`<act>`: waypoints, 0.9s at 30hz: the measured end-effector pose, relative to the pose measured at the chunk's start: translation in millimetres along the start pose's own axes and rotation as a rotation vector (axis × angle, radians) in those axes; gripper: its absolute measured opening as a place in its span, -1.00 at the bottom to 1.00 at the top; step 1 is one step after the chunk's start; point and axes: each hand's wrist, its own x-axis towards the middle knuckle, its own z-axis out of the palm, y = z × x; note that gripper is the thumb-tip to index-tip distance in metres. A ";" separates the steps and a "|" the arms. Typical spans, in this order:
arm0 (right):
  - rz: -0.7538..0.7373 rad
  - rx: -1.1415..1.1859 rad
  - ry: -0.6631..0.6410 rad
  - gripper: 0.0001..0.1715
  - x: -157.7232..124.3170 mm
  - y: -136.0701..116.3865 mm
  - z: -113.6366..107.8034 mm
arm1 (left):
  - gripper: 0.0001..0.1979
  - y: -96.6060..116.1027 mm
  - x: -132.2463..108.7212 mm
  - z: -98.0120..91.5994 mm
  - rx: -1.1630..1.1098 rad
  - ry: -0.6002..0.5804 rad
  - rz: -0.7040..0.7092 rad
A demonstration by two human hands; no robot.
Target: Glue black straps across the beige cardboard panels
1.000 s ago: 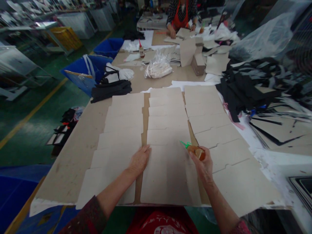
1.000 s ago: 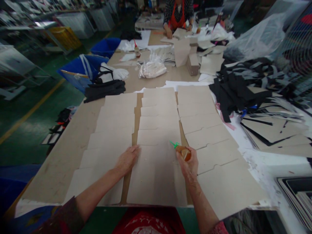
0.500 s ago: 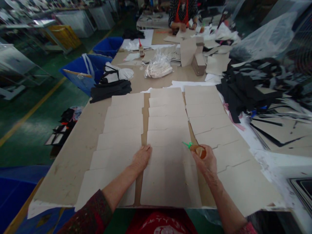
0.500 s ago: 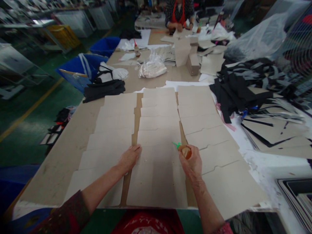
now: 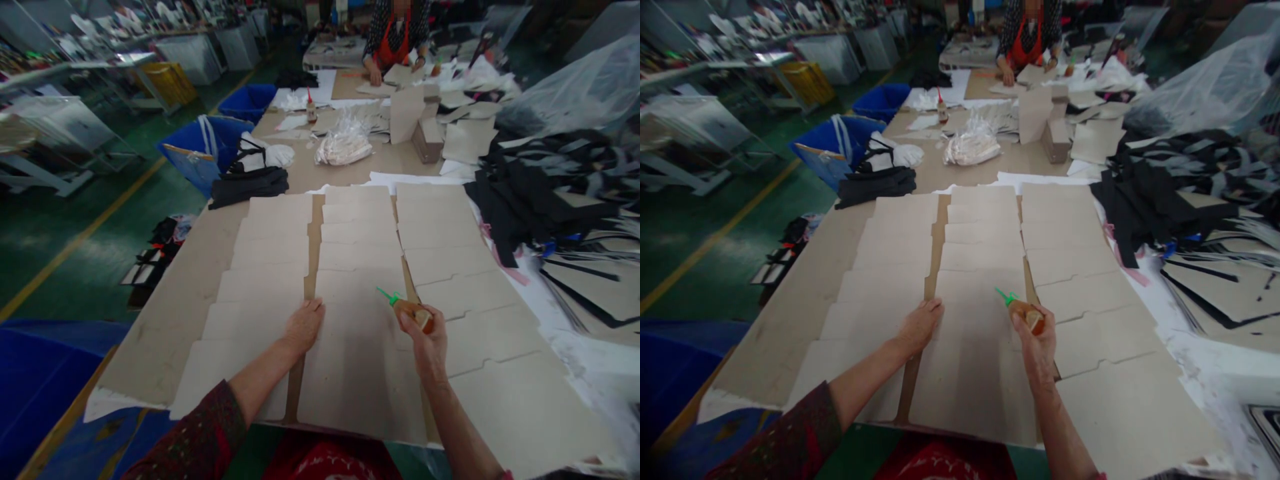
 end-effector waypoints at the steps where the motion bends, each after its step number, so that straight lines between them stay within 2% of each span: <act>1: 0.027 0.029 -0.026 -0.30 -3.3 -0.4 5.9 | -0.57 1.3 -1.0 -1.3 0.000 0.002 -0.003; 3: 0.016 -0.046 -0.110 -0.32 -10.7 -3.0 18.3 | -0.58 3.4 -2.6 -3.9 0.000 0.004 -0.004; 6: -0.109 -0.218 -0.239 -0.38 -20.9 -9.0 37.2 | -0.59 4.4 -3.2 -4.8 -0.004 0.002 0.000; 13: -0.286 -0.323 -0.355 -0.48 -26.4 -9.5 68.3 | -0.63 2.3 -2.1 0.8 -0.028 0.014 0.018; 21: -0.420 -0.456 -0.394 -0.53 -21.6 -11.3 81.3 | -0.65 0.0 -4.5 1.5 -0.051 0.026 0.031; 27: -0.441 -0.568 -0.392 -0.56 -20.4 -25.6 70.9 | -0.64 2.1 -3.2 0.1 -0.081 0.032 0.033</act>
